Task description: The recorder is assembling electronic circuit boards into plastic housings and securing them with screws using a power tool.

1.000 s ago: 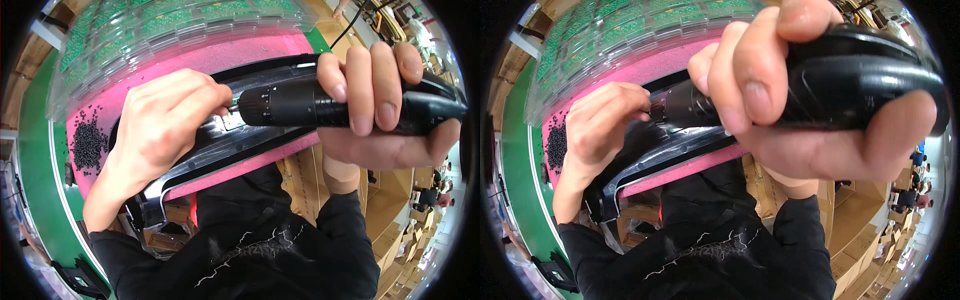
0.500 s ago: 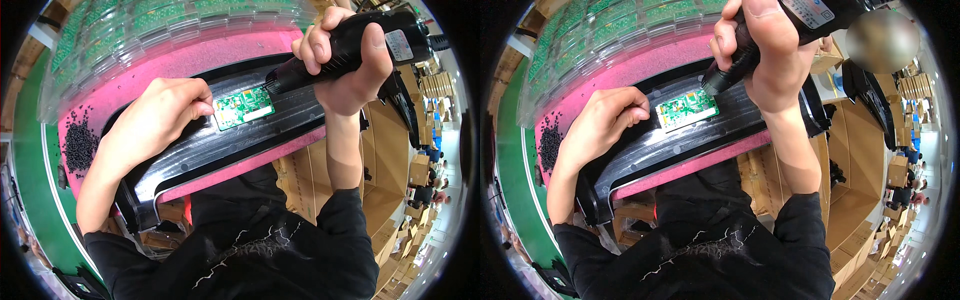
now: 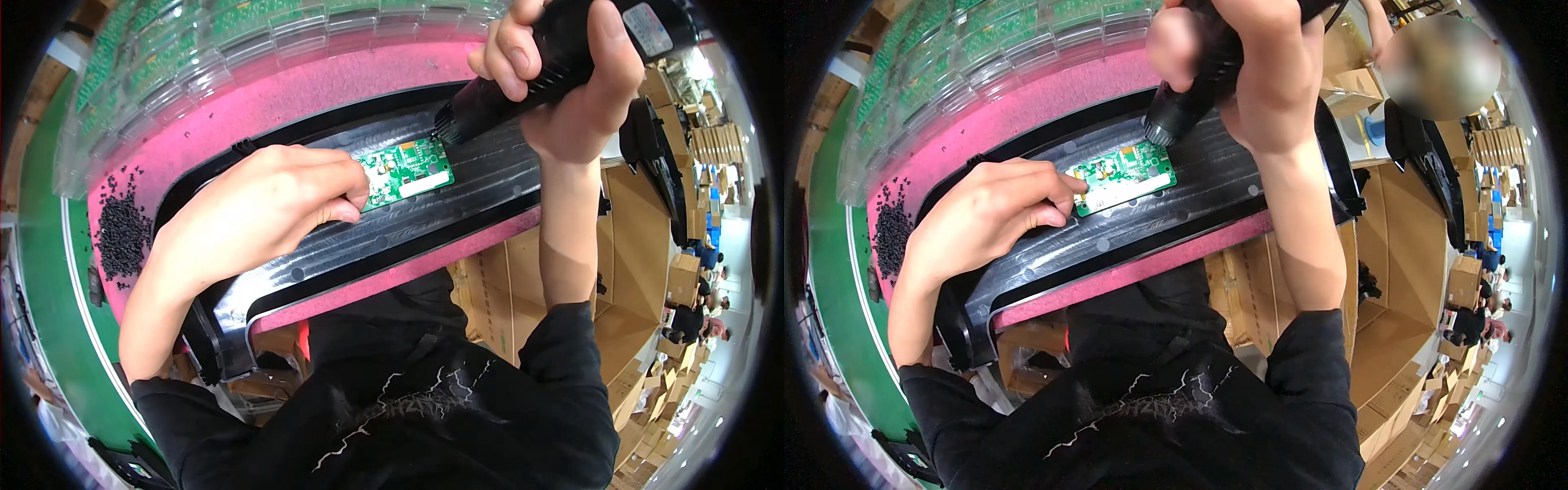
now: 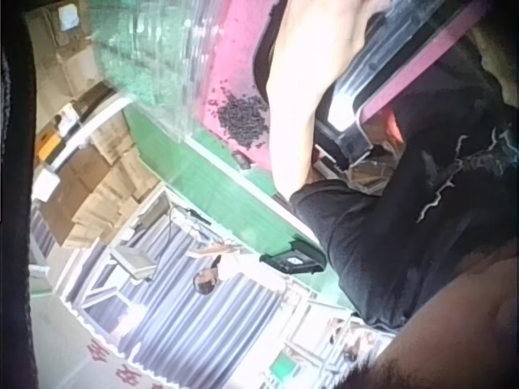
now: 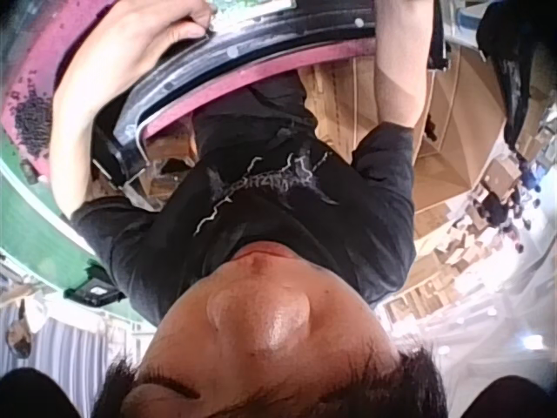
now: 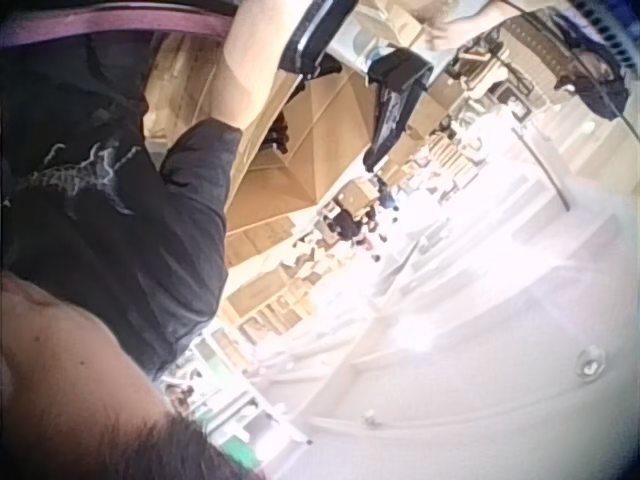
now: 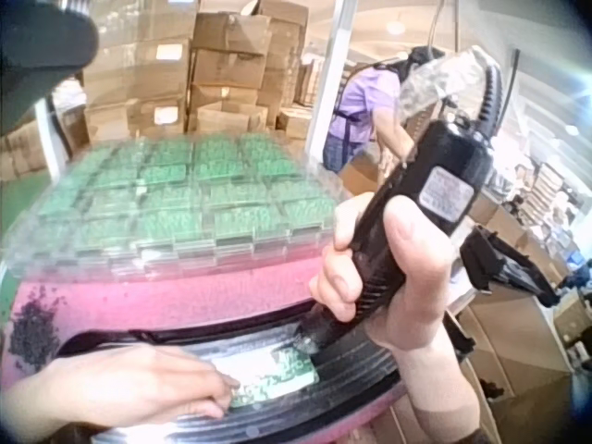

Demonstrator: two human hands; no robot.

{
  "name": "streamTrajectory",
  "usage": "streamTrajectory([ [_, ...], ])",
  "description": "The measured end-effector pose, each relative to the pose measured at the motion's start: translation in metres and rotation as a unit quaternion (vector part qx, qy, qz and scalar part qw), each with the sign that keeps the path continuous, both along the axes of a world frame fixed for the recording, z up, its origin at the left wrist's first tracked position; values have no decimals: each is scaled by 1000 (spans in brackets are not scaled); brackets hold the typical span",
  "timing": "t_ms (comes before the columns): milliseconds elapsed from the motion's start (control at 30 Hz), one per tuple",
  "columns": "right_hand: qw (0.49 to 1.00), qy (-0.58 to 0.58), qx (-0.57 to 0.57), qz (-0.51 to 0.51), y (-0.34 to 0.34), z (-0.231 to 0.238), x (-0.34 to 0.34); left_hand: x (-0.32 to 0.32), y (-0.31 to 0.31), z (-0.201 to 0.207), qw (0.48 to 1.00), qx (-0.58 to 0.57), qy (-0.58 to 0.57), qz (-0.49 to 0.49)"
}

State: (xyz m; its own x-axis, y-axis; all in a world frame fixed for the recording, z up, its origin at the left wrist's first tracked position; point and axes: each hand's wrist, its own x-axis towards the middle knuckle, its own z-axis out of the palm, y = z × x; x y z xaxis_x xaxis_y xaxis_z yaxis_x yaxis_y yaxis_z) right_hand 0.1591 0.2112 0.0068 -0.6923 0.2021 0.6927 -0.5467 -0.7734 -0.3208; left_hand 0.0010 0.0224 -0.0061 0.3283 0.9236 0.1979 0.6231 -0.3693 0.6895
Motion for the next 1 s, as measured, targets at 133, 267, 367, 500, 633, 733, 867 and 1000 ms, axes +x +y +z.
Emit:
streamTrajectory([
  [133,999,-18,-21,38,2,-6,-4,4,-4,3,999,-33,8,7],
  [267,993,-15,-64,98,-1,-17,-5,8,-4,4,1000,-21,22,-1],
  [367,979,-163,-37,-114,-42,1,9,6,-5,1,999,-39,0,4],
  [500,828,-274,293,-392,-35,32,32,5,-6,1,1000,-23,-4,10],
  [633,902,-100,283,-310,-36,50,52,5,-2,6,997,50,-52,37],
  [733,903,-85,154,-392,-68,62,61,7,-5,8,988,115,-82,56],
  [867,890,-75,160,-421,-91,72,56,5,-7,9,990,113,-72,44],
  [1000,860,-87,164,-476,-99,79,53,4,-8,9,988,127,-81,36],
])
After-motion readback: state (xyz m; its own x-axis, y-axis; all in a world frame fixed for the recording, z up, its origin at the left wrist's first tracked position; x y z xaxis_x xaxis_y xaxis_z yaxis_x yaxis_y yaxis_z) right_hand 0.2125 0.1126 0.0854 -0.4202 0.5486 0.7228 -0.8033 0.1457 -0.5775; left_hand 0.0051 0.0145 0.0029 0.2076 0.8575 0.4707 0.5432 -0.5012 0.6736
